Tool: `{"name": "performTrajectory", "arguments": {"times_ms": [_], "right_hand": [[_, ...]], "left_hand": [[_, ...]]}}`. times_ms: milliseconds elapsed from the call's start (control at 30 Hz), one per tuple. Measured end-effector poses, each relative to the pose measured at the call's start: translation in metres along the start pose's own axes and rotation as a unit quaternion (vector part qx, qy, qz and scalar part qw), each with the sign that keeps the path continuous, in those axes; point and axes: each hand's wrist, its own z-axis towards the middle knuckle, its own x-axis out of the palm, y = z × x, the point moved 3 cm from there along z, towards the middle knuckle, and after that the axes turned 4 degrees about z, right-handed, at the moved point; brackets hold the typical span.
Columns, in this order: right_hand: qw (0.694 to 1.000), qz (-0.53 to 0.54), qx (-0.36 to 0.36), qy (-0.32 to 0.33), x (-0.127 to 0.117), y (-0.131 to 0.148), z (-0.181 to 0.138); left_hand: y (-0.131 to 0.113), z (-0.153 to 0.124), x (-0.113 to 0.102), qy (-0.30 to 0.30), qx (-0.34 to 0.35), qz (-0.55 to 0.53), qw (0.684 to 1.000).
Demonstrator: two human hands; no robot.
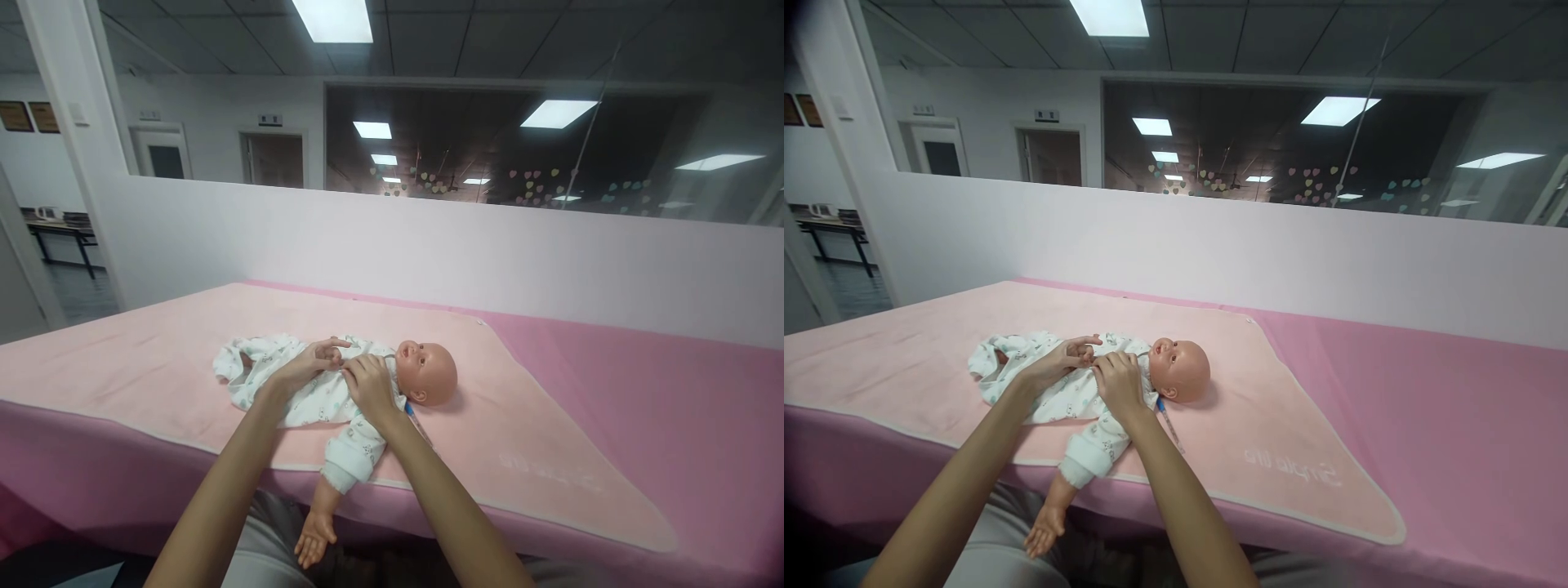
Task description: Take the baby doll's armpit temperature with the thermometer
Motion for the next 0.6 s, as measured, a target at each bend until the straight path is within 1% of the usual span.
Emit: {"name": "performTrajectory", "arguments": {"times_ms": [233,467,600], "right_hand": [[1.000,0.013,-0.007,-0.006,-0.0006,0.0002,-0.0004],[0.999,0.039,0.018,-0.020,-0.0023,0.0005,-0.0009],[0.999,0.041,0.008,-0.031,-0.0042,0.0019,-0.0011]], "left_hand": [[0.0014,0.0013,-0.0019,-0.009,0.005,0.014,1.000],[0.0037,0.0024,-0.0022,0.003,0.018,0.010,1.000],[0.0006,0.0009,0.0004,0.003,0.016,0.016,1.000]]}}
